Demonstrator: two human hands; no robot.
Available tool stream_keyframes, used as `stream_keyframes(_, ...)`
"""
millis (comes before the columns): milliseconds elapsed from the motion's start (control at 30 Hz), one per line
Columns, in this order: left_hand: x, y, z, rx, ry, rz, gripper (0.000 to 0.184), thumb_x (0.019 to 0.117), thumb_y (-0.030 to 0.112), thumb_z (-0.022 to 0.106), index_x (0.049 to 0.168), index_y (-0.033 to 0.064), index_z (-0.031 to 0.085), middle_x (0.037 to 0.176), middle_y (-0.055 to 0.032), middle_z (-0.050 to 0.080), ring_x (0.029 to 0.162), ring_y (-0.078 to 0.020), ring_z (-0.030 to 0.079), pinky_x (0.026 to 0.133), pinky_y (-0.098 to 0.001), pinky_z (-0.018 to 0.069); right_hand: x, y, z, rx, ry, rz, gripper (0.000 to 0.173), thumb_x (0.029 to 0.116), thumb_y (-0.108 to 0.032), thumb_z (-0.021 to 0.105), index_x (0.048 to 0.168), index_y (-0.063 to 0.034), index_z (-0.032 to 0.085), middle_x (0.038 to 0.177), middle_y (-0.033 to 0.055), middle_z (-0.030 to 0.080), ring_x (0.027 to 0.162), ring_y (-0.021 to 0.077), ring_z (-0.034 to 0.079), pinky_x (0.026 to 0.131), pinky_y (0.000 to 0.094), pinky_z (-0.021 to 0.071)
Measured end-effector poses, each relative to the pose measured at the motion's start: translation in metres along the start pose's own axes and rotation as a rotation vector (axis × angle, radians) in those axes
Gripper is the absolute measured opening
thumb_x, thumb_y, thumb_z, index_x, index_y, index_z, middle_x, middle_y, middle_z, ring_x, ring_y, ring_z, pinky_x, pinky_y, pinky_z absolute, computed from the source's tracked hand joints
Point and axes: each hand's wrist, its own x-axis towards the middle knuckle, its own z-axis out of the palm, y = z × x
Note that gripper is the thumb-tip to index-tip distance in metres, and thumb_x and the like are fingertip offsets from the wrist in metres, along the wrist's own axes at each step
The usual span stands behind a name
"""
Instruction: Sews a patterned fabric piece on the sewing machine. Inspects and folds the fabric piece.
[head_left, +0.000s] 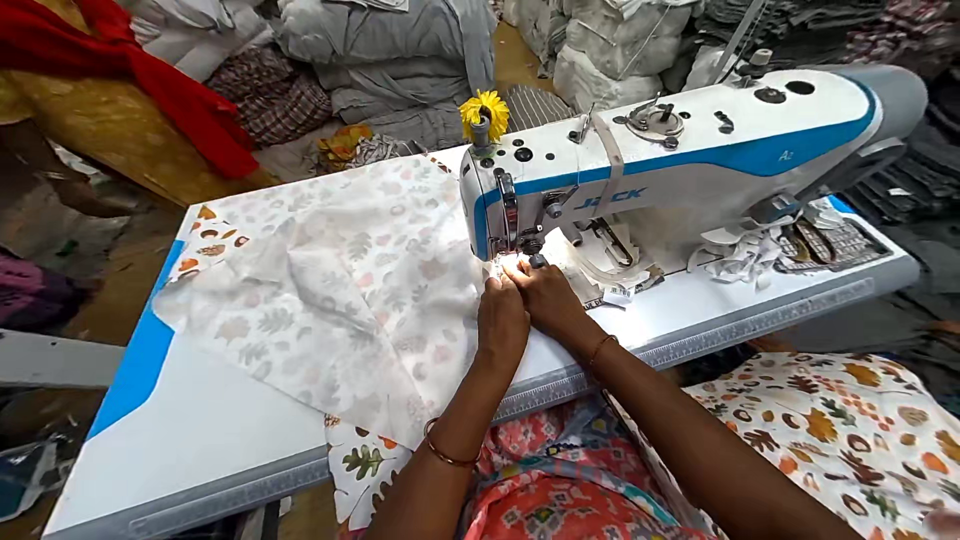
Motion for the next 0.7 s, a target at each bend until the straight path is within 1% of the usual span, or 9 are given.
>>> stream_keyframes(167,0.004,-0.011,-0.030,-0.080,-0.162,0.040,0.027,0.1013,0.007,0.059,0.121,-0.0104,0.066,0.117,-0.0317,0.064,0.106,-0.0452,0.066,0.092,-0.0566,0.0535,-0.009,-0.017,-0.023,0.118,0.020,0.085,0.027,0.0953,-0.006,0.062,0.119,-0.0005,0.073,0.109,0.0247,0.067,0.103,0.0418,0.065,0.081,0.0547,0.0530)
stream_keyframes(233,0.018,-0.041,-0.069,-0.219,-0.228,0.081,0.025,0.1061,0.014,0.055,0.118,-0.0023,0.070,0.110,-0.0231,0.071,0.100,-0.0355,0.069,0.091,-0.0525,0.0552,-0.023,-0.035,-0.034,0.457,0.052,0.358,0.028,0.0983,-0.005,0.059,0.123,0.0083,0.065,0.112,0.0243,0.066,0.101,0.0369,0.067,0.085,0.0528,0.0557)
stream_keyframes(300,0.047,-0.085,-0.095,-0.187,-0.051,0.050,0.030,0.1073,0.014,0.051,0.126,-0.0026,0.069,0.126,-0.0243,0.068,0.121,-0.0398,0.064,0.106,-0.0607,0.0460,-0.035,-0.057,-0.038,0.945,0.031,0.636,0.043,0.1062,-0.022,0.056,0.142,0.0017,0.052,0.123,0.0168,0.069,0.103,0.0256,0.069,0.089,0.0451,0.0560)
stream_keyframes(367,0.068,-0.137,-0.090,0.017,0.025,-0.012,0.049,0.1086,0.032,0.050,0.145,-0.0005,0.055,0.152,-0.0276,0.048,0.141,-0.0469,0.046,0.114,-0.0691,0.0330,-0.039,-0.095,-0.031,1.464,-0.153,0.806,0.043,0.1077,-0.031,0.052,0.143,-0.0061,0.048,0.116,0.0094,0.066,0.095,0.0161,0.066,0.084,0.0368,0.0566)
stream_keyframes(433,0.065,-0.150,-0.080,0.235,-0.023,-0.142,0.079,0.1042,0.055,0.048,0.160,0.0018,0.028,0.165,-0.0341,0.016,0.144,-0.0604,0.031,0.107,-0.0790,0.0300,-0.042,-0.138,-0.015,1.678,-0.411,0.916,0.034,0.1073,-0.028,0.054,0.130,-0.0025,0.053,0.102,0.0094,0.067,0.086,0.0160,0.068,0.078,0.0346,0.0587)
stream_keyframes(500,0.055,-0.130,-0.086,0.326,-0.050,-0.282,0.099,0.0938,0.074,0.049,0.165,0.0131,0.018,0.165,-0.0381,0.006,0.133,-0.0664,0.039,0.099,-0.0785,0.0372,-0.049,-0.163,-0.004,1.526,-0.498,0.878,0.030,0.1064,-0.025,0.057,0.115,0.0043,0.061,0.096,0.0107,0.068,0.083,0.0148,0.069,0.077,0.0318,0.0591)
stream_keyframes(567,0.033,-0.114,-0.095,0.255,-0.096,-0.415,0.098,0.0930,0.073,0.051,0.166,0.0192,0.014,0.161,-0.0420,0.011,0.134,-0.0671,0.037,0.100,-0.0793,0.0355,-0.055,-0.156,-0.017,1.243,-0.373,0.750,0.037,0.1076,-0.031,0.054,0.105,0.0047,0.062,0.091,0.0141,0.064,0.080,0.0197,0.065,0.074,0.0386,0.0555)
stream_keyframes(633,0.006,-0.118,-0.100,0.234,-0.065,-0.460,0.098,0.0949,0.069,0.054,0.162,0.0044,0.024,0.144,-0.0463,0.042,0.131,-0.0658,0.043,0.102,-0.0773,0.0371,-0.054,-0.130,-0.050,1.074,-0.084,0.592,0.035,0.1091,-0.029,0.050,0.105,0.0028,0.065,0.085,0.0124,0.064,0.074,0.0181,0.062,0.069,0.0391,0.0534)
stream_keyframes(700,-0.025,-0.121,-0.106,0.297,-0.087,-0.474,0.095,0.0957,0.067,0.055,0.146,-0.0133,0.042,0.123,-0.0410,0.061,0.116,-0.0587,0.059,0.097,-0.0728,0.0451,-0.066,-0.104,-0.080,1.032,0.067,0.435,0.025,0.1072,-0.020,0.051,0.101,-0.0028,0.069,0.078,0.0013,0.066,0.068,0.0065,0.064,0.066,0.0289,0.0561)
